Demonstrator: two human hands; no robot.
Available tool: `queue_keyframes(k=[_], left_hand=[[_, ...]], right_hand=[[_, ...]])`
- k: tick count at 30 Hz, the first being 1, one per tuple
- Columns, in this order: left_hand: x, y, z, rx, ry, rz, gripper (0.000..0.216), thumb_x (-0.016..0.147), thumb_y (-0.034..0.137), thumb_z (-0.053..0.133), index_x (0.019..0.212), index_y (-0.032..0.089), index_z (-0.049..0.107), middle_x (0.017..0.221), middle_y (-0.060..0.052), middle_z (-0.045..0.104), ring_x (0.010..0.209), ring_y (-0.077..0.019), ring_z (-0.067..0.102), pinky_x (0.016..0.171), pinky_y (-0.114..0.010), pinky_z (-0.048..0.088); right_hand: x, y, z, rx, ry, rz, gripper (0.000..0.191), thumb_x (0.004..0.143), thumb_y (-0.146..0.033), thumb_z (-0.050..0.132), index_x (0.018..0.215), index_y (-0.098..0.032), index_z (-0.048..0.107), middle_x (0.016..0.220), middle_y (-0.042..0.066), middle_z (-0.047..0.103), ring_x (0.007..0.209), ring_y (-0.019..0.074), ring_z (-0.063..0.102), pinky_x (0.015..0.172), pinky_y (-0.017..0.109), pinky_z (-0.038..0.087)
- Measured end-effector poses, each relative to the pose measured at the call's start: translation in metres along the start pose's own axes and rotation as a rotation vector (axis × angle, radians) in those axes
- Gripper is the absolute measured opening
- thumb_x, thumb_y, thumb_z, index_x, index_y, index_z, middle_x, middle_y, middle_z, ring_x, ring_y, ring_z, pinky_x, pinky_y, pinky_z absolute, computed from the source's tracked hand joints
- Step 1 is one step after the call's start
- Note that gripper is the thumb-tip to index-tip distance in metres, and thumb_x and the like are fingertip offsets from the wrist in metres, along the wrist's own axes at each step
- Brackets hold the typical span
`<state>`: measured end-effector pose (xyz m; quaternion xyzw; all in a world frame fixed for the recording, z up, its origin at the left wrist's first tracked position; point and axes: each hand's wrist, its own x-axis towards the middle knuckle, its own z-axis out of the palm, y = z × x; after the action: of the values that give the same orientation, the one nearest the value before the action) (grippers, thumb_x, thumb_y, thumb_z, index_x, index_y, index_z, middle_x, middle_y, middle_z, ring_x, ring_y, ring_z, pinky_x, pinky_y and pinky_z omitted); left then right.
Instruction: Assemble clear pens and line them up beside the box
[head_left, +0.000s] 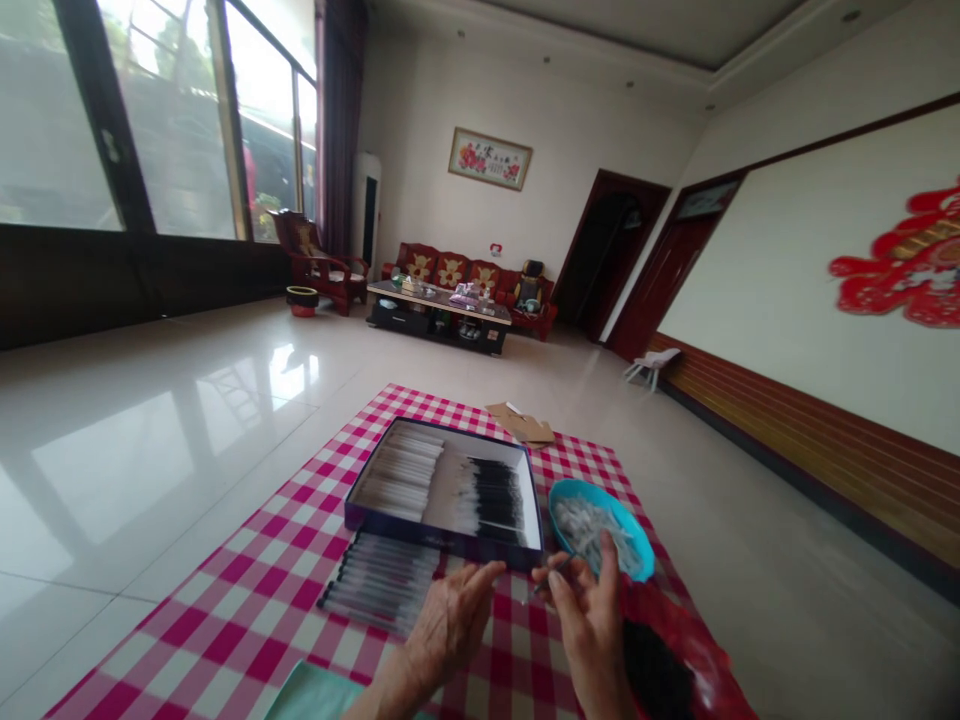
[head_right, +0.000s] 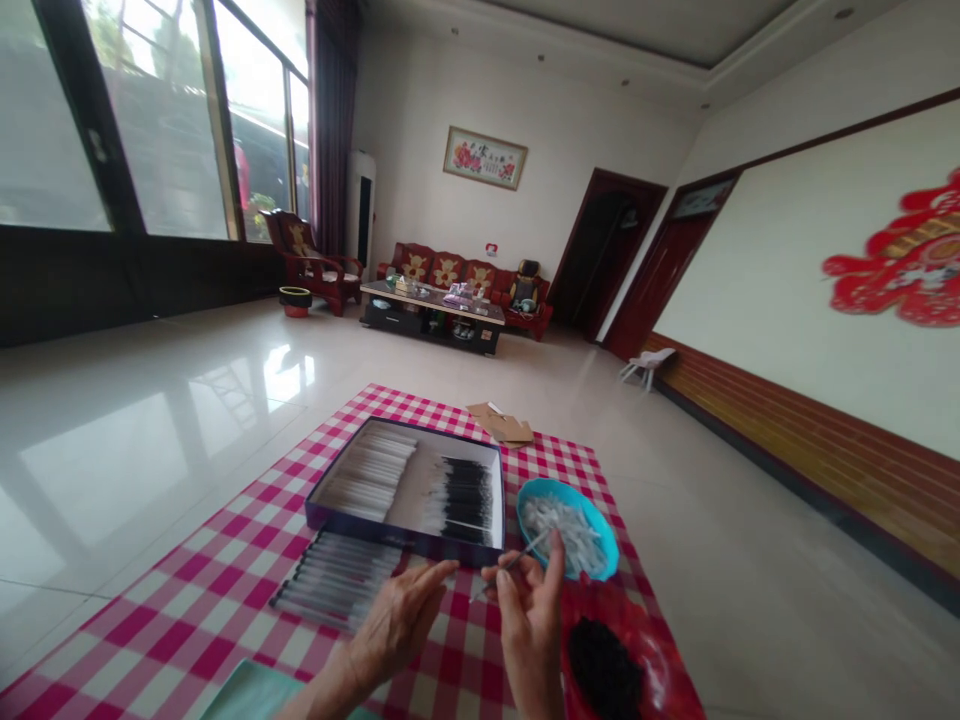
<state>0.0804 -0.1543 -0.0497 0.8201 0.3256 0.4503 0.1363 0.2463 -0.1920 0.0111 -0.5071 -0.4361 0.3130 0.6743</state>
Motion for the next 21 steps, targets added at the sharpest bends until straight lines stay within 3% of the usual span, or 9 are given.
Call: queue_keyframes(k=[8,13,17,21], left_hand=[[0.000,0.024,0.006,-0.055,-0.161,-0.022,0.022,0.094,0.021,0.039,0.105,0.022,0.058,0.077,-0.004,0.063,0.073,-0.0162,0.063,0.067,-0.024,0.049],[-0.001,0.031,0.006,-0.056,-0.192,-0.025,0.023,0.094,0.022,0.038,0.105,0.021,0.058,0.079,-0.004,0.065,0.073,-0.0164,0.063,0.067,-0.025,0.048],[-0.003,0.029,0.007,-0.040,-0.181,-0.026,0.023,0.094,0.022,0.039,0.106,0.022,0.059,0.077,-0.004,0.064,0.071,-0.0153,0.063,0.066,-0.023,0.048],[-0.004,0.025,0.008,-0.039,-0.182,-0.034,0.022,0.094,0.022,0.039,0.101,0.020,0.060,0.077,-0.004,0.064,0.072,-0.0159,0.063,0.067,-0.024,0.048]], right_hand=[[-0.019,0.012,-0.015,0.059,0.175,-0.003,0.092,0.075,-0.040,0.069,0.146,-0.032,0.011,0.081,-0.001,0.063,0.070,0.0187,0.065,0.063,0.033,0.054],[-0.025,0.019,-0.011,0.075,0.148,-0.002,0.088,0.078,-0.037,0.067,0.146,-0.032,0.012,0.082,0.000,0.064,0.075,0.0196,0.066,0.068,0.035,0.055],[-0.030,0.026,-0.008,0.103,0.144,0.033,0.087,0.077,-0.039,0.068,0.144,-0.030,0.014,0.082,0.001,0.064,0.073,0.0202,0.067,0.064,0.034,0.055],[-0.031,0.031,-0.014,0.101,0.231,0.088,0.068,0.077,-0.042,0.067,0.133,-0.025,0.033,0.087,0.003,0.066,0.075,0.0203,0.066,0.065,0.033,0.055]])
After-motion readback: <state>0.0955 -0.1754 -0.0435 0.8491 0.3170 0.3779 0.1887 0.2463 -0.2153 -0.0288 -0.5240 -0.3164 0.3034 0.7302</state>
